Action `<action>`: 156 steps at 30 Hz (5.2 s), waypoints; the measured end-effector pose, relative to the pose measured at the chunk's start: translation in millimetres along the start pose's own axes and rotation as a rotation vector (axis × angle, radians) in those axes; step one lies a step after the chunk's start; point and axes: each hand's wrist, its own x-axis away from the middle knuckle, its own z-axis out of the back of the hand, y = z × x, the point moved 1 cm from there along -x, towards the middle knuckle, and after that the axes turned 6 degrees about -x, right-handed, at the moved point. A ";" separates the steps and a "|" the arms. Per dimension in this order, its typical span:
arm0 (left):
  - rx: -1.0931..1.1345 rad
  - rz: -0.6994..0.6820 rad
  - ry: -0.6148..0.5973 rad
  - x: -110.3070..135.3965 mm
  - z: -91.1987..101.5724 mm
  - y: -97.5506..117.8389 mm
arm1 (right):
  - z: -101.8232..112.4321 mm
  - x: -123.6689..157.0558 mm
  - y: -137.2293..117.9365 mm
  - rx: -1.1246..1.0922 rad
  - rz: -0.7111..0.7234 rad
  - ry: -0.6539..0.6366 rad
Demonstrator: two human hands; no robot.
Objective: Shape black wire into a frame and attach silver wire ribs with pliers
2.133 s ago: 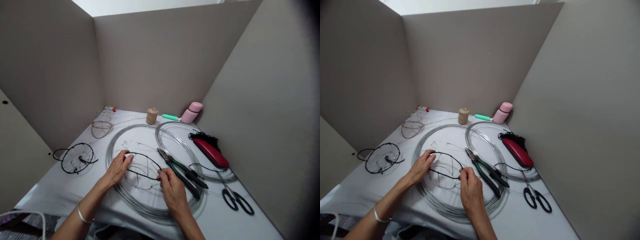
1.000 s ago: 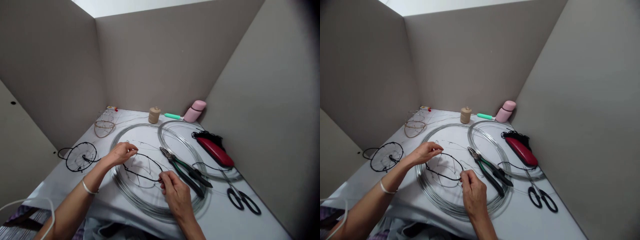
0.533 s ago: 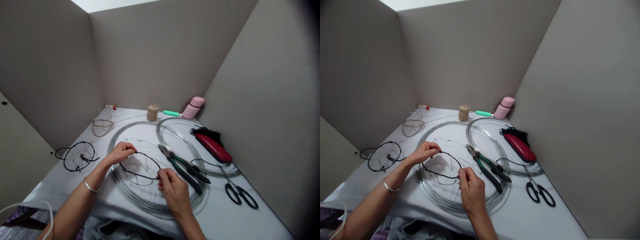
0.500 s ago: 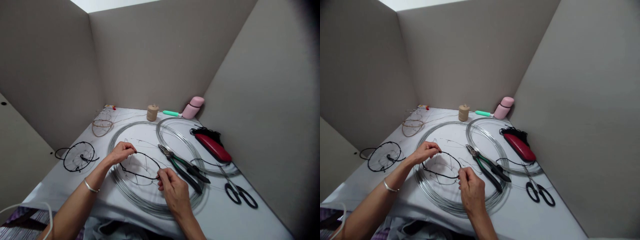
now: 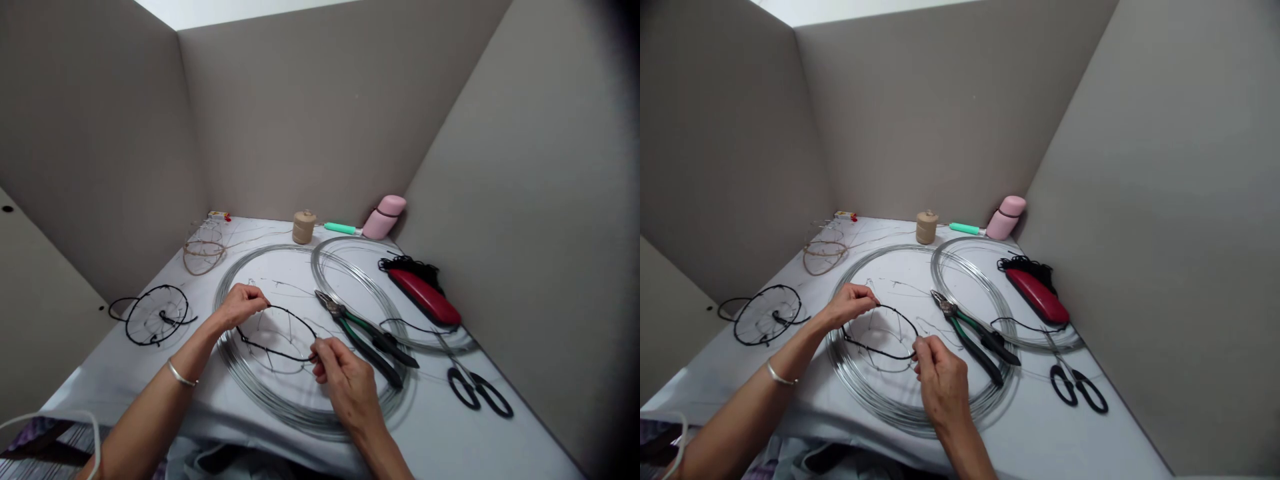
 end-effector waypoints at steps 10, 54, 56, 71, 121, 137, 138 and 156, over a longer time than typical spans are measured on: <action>-0.009 -0.001 0.005 6.8 -1.1 8.2 | -6.2 -55.4 -25.3 0.064 0.072 -0.270; 0.362 0.080 -0.024 24.5 6.6 -2.0 | -24.0 -61.1 1.8 -0.201 -0.143 -0.450; 0.383 0.074 -0.014 24.2 7.2 -0.7 | -28.2 -55.6 3.2 -0.222 -0.189 -0.461; 0.401 0.052 0.069 25.0 5.8 7.8 | -21.6 -47.7 -3.4 -0.219 -0.198 -0.393; 0.137 0.136 0.172 17.2 11.4 -14.6 | -28.9 -48.9 -27.1 0.200 0.282 -0.354; 0.281 -0.066 0.496 74.7 19.5 -48.8 | 10.3 -23.0 8.4 -0.089 -0.094 -0.051; 0.244 -0.079 0.585 85.0 16.5 -53.7 | 12.8 -15.5 14.0 -0.087 -0.119 -0.034; -0.853 -0.986 0.613 108.2 -41.0 -13.4 | 35.4 27.3 25.9 0.200 0.174 0.234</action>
